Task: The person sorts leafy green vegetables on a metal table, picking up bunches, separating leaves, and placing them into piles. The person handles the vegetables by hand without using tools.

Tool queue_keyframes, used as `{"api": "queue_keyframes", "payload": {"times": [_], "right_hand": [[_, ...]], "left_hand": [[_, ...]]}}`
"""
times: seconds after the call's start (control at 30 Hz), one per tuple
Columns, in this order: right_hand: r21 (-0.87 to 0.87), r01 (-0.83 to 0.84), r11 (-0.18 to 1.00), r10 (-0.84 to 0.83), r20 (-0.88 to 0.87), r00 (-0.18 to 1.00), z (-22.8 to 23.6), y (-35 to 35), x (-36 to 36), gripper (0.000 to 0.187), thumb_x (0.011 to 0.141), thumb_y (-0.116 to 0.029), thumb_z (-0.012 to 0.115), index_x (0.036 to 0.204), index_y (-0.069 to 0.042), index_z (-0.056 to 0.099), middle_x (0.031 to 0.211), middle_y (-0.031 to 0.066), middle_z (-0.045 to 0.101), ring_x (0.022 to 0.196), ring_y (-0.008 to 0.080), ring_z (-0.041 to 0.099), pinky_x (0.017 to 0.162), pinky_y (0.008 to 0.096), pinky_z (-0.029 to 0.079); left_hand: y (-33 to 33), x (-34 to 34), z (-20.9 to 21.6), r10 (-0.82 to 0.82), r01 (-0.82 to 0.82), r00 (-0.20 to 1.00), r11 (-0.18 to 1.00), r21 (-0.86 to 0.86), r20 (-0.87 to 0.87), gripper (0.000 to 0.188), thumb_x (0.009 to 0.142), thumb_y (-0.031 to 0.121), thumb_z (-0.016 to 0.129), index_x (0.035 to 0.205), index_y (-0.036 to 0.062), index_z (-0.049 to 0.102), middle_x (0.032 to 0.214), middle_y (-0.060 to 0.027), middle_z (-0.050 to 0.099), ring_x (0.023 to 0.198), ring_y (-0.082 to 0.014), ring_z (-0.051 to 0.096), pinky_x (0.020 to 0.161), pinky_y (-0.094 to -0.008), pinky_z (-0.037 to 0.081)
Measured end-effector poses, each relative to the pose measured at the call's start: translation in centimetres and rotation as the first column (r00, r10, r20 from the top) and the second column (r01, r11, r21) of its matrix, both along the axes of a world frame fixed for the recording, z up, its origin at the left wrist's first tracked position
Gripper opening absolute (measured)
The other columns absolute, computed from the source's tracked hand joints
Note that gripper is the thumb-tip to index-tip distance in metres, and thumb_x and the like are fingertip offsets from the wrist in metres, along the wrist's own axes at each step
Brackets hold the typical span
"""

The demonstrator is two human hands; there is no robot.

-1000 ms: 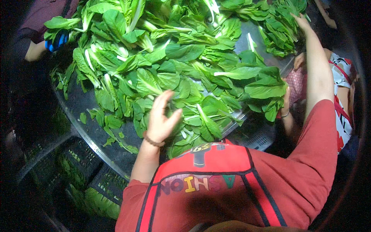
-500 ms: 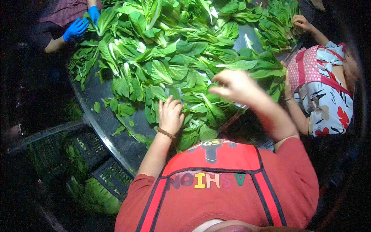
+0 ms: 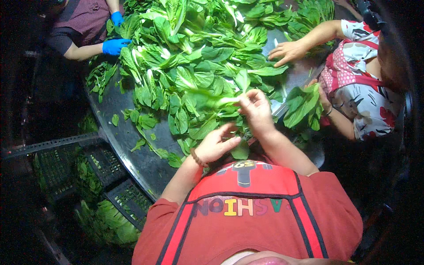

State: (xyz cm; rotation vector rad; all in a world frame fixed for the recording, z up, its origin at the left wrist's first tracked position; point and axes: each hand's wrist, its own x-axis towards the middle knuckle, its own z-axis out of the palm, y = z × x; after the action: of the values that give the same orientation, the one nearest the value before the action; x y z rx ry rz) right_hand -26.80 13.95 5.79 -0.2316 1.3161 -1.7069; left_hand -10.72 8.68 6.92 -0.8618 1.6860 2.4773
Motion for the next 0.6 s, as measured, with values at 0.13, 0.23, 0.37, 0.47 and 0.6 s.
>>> {"api": "queue_keyframes", "payload": {"times": [0.13,0.23,0.37,0.47,0.6], "right_hand": [[-0.071,-0.175,0.982,0.174,-0.021,0.985,-0.1,1.6,3.6,0.01,0.083,-0.01,0.059,0.088,-0.003,0.053,0.08,0.0026,0.059,0.074,0.0084,0.056,0.064,0.0218,0.046],[0.037,-0.239,0.97,0.242,-0.205,0.949,-0.6,2.6,4.2,0.01,0.083,-0.01,0.06,0.084,-0.002,0.056,0.077,0.0013,0.06,0.071,0.0072,0.054,0.064,0.0228,0.045],[0.209,-0.059,0.976,0.2,-0.758,0.621,-1.9,2.9,-0.7,0.02,0.078,-0.014,0.063,0.091,-0.001,0.055,0.086,0.0112,0.06,0.078,0.0225,0.058,0.071,0.032,0.046],[0.428,0.12,0.896,0.398,-0.892,0.215,-4.1,2.8,-1.7,0.049,0.07,-0.022,0.067,0.112,-0.002,0.051,0.118,0.02,0.048,0.11,0.0353,0.044,0.094,0.0415,0.035],[0.599,-0.263,0.756,0.631,-0.774,0.054,-4.2,2.6,4.2,0.053,0.07,-0.033,0.066,0.11,-0.002,0.052,0.115,0.0197,0.05,0.108,0.0346,0.046,0.092,0.0424,0.036]], "left_hand": [[0.1,-0.7,-3.8,0.551,-0.483,0.832,0.671,0.563,0.057,0.043,0.092,0.031,0.044,0.126,0.0054,0.04,0.116,-0.0079,0.053,0.107,-0.0199,0.049,0.087,-0.0322,0.04],[-1.6,0.3,-3.3,0.733,-0.561,0.674,0.43,0.707,0.088,0.031,0.093,0.027,0.04,0.113,0.005,0.05,0.109,-0.0102,0.056,0.099,-0.0215,0.053,0.085,-0.0319,0.043],[-4.4,1.9,-3.1,0.828,-0.689,0.553,0.39,0.611,0.096,0.028,0.095,0.027,0.037,0.113,0.0075,0.047,0.109,-0.0101,0.054,0.094,-0.0199,0.054,0.081,-0.0334,0.045],[-6.1,3.4,-3.8,0.745,-0.603,0.667,0.536,0.592,0.004,0.03,0.094,0.028,0.038,0.117,0.0097,0.044,0.094,-0.0056,0.059,0.077,-0.0158,0.056,0.075,-0.0318,0.046],[-6.9,3.3,-2.2,0.766,-0.549,0.642,0.489,0.678,-0.033,0.031,0.092,0.028,0.046,0.116,0.0092,0.049,0.067,0.0018,0.047,0.051,-0.0053,0.038,0.055,-0.0212,0.036]]}}
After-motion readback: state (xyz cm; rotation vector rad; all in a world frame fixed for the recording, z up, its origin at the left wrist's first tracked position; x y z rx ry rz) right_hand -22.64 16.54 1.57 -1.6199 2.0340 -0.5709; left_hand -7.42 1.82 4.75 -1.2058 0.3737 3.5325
